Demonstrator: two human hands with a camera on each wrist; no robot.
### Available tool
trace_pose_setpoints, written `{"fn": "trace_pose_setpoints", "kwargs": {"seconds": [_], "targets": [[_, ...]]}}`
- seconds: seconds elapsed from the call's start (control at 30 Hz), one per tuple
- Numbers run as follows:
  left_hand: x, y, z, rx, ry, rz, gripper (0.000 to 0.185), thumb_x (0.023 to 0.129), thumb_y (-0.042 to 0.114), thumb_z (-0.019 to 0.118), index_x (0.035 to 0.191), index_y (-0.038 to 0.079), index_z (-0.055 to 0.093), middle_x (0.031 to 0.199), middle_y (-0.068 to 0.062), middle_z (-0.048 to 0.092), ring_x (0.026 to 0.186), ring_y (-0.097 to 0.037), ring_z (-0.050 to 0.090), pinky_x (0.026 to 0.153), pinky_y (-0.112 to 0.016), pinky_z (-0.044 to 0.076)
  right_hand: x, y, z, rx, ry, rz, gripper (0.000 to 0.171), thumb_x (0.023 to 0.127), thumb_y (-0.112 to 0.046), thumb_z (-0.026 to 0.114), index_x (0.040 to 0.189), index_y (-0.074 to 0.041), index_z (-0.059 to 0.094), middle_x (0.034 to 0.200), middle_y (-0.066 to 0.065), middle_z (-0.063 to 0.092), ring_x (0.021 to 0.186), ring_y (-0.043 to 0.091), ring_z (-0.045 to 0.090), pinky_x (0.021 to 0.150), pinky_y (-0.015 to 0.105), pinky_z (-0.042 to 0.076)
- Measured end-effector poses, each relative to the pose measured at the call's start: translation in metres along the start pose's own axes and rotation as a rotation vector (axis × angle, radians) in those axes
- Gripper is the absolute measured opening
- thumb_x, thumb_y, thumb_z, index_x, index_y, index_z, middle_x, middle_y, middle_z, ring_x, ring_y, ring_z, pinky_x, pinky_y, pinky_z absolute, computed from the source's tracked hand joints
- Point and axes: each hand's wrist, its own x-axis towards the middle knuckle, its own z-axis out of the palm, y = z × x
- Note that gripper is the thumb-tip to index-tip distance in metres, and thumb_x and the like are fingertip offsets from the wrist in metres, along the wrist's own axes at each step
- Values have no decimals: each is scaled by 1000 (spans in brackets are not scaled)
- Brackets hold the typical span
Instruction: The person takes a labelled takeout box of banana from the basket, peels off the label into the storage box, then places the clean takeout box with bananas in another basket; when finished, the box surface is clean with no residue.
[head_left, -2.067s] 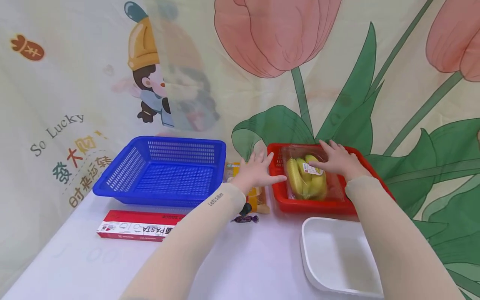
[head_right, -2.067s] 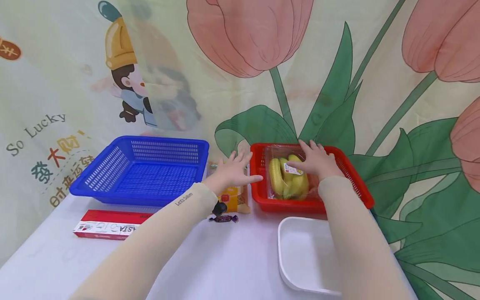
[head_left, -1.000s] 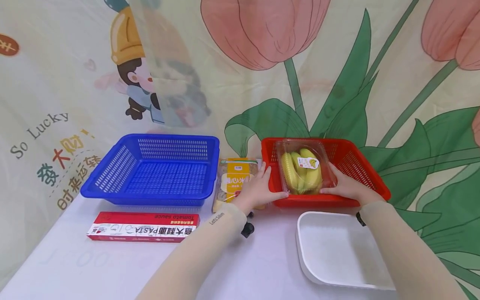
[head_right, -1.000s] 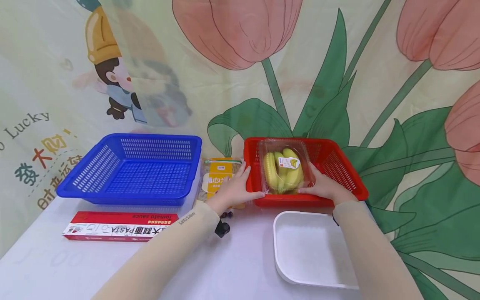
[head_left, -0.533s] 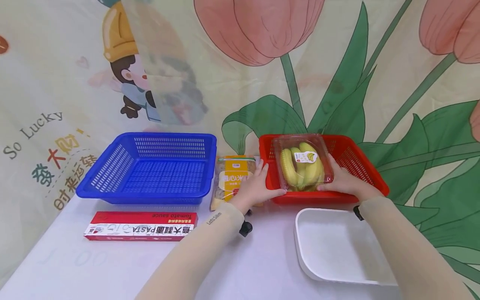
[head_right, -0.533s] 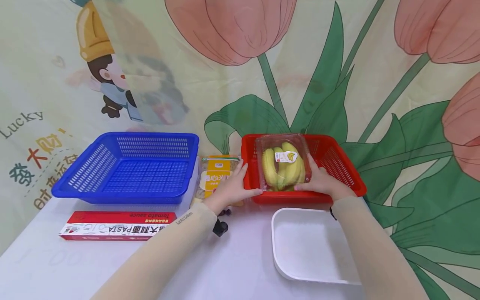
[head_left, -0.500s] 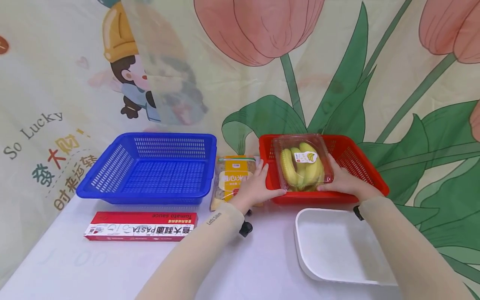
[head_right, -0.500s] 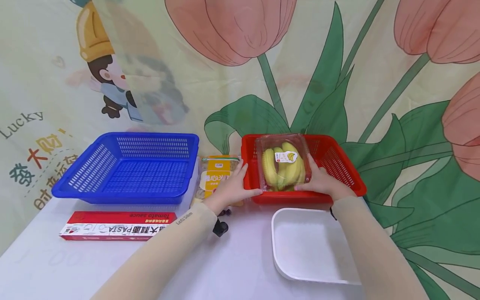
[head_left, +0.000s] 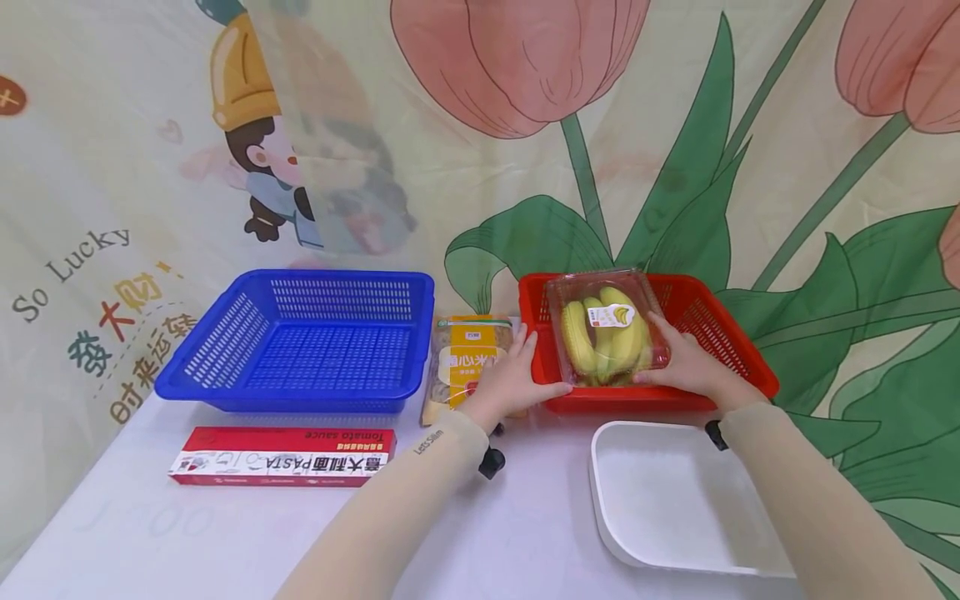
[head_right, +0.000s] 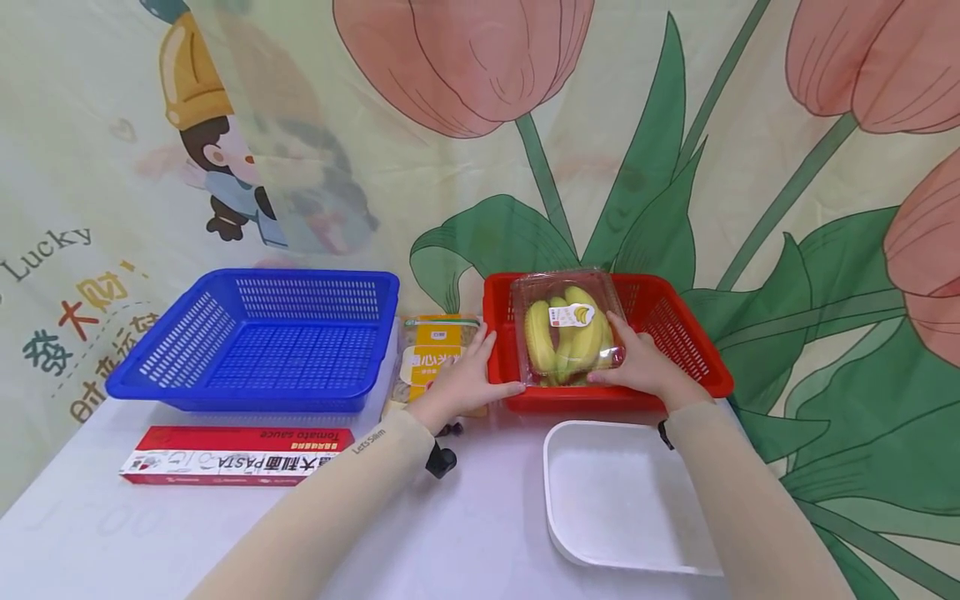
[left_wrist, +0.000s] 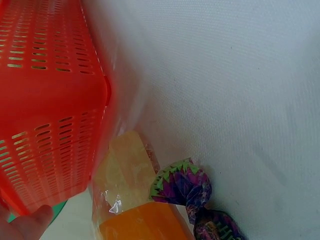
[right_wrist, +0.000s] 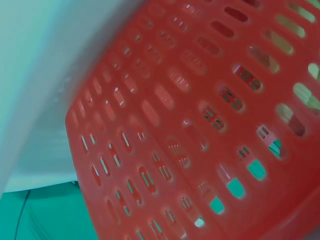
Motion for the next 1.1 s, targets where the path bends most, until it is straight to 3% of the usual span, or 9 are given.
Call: {"fn": "trace_pose_setpoints", "kwargs": {"seconds": [0.2, 0.53, 0.77, 1.1], "targets": [[0, 0, 1, -8, 0, 1, 99, 70, 67, 58, 147, 20, 16, 155, 2, 7, 139, -24, 20, 110, -55, 17, -3, -1, 1, 7, 52, 5, 117, 63, -54, 74, 147, -18, 1, 137, 28, 26, 122, 45, 24, 81, 57, 47], [0, -1, 1, -7, -5, -2, 99, 70, 68, 57, 147, 21, 16, 154, 2, 8, 139, -23, 22, 109, -55, 18, -6, -3, -1, 76, 67, -27, 109, 66, -43, 76, 146, -11, 9, 136, 27, 28, 123, 44, 23, 82, 53, 49], [0, -1, 1, -6, -13, -6, 99, 70, 67, 58, 147, 22, 15, 154, 2, 8, 139, -22, 21, 109, -55, 19, -8, -2, -1, 71, 52, -42, 110, 65, -41, 78, 145, -12, 9, 132, 27, 27, 121, 43, 23, 78, 52, 51], [0, -1, 0, -16, -10, -3, 99, 70, 66, 58, 147, 22, 14, 154, 4, 7, 139, -22, 19, 109, -55, 20, -12, -7, 2, 105, 84, 6, 108, 61, -47, 78, 144, -17, 16, 131, 23, 29, 120, 40, 28, 72, 44, 54]]}}
